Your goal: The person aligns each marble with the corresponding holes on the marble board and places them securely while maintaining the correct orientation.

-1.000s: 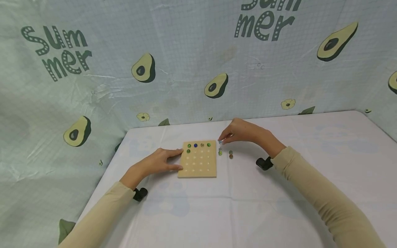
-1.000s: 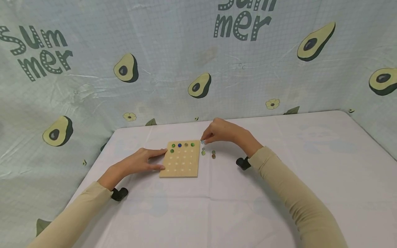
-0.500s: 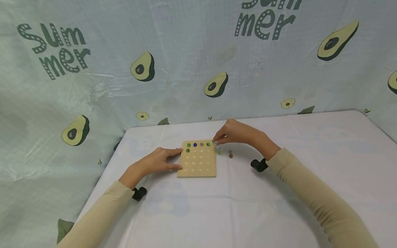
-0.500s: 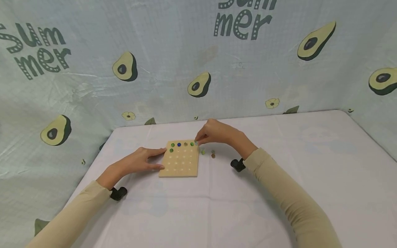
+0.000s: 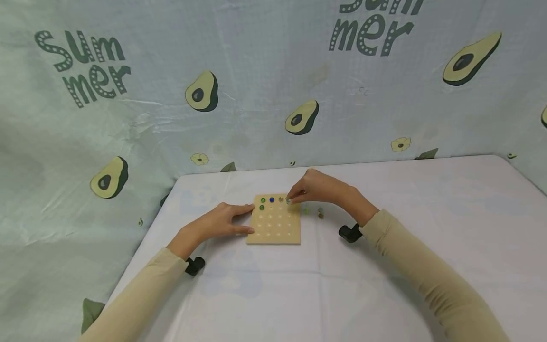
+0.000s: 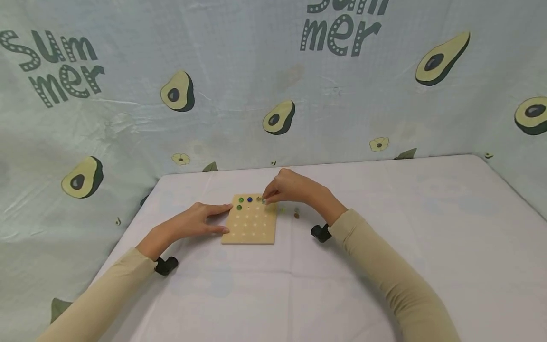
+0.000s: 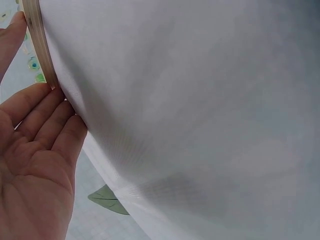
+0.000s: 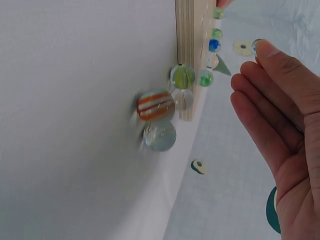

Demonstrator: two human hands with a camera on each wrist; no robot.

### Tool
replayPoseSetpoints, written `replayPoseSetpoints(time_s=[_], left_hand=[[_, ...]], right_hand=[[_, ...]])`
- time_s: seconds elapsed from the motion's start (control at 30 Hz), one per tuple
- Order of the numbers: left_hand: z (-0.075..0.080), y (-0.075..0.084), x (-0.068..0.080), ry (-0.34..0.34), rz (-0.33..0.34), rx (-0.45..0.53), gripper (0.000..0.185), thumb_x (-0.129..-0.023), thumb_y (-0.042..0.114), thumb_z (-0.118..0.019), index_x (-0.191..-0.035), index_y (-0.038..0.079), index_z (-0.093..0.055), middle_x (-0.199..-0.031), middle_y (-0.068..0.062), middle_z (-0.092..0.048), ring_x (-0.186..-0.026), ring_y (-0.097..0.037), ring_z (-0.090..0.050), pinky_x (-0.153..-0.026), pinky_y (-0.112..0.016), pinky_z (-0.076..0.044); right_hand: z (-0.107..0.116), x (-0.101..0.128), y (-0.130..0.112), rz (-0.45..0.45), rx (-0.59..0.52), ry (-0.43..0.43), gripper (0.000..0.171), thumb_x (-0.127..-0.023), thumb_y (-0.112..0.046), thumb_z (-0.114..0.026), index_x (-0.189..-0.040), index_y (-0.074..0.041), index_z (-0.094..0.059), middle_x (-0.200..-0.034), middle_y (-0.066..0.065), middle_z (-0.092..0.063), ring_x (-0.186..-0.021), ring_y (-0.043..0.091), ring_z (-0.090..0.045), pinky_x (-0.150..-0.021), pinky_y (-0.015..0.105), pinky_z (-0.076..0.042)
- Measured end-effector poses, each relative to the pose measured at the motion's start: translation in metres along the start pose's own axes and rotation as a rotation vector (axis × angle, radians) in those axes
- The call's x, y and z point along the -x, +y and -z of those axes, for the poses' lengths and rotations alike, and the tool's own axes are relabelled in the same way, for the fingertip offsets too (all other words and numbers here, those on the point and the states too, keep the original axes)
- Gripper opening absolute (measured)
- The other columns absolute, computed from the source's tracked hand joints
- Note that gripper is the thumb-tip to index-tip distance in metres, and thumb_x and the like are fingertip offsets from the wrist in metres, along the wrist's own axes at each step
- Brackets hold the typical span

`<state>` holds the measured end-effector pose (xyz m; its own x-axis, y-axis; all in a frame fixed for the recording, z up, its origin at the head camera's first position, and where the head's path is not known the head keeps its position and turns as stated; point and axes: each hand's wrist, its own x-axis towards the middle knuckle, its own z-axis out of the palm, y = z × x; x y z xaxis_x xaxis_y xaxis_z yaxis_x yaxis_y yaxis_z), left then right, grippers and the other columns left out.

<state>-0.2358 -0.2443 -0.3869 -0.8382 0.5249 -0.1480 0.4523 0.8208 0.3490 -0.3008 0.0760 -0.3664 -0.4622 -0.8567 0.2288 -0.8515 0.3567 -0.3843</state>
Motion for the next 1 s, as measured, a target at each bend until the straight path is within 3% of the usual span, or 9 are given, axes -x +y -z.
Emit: replayPoseSetpoints(time_s=[0.8,1.0], left_hand=[[0.002,0.001,-0.001,-0.004,0.016,0.014,0.085,-0.088,0.060,-0.071,-0.155,0.014,-0.045,-0.155,-0.009,-0.046,-0.144,-0.028,-0.043,-0.114,-0.047,-0.042],[0.000,-0.002,-0.001,0.010,-0.013,0.011,0.083,-0.089,0.059,-0.071,-0.154,0.014,-0.046,-0.154,-0.009,-0.048,-0.143,-0.028,-0.044,-0.114,-0.046,-0.042]], right_hand=[[-0.008,-0.022,-0.016,-0.019,0.036,0.006,0.016,-0.091,-0.018,-0.079,-0.103,-0.008,-0.083,-0.099,0.002,-0.079,-0.087,0.007,-0.074,-0.073,0.018,-0.058],[-0.011,-0.028,-0.018,-0.043,0.047,-0.008,0.016,-0.091,-0.018,-0.079,-0.103,-0.008,-0.083,-0.099,0.001,-0.079,-0.086,0.006,-0.073,-0.073,0.018,-0.058]])
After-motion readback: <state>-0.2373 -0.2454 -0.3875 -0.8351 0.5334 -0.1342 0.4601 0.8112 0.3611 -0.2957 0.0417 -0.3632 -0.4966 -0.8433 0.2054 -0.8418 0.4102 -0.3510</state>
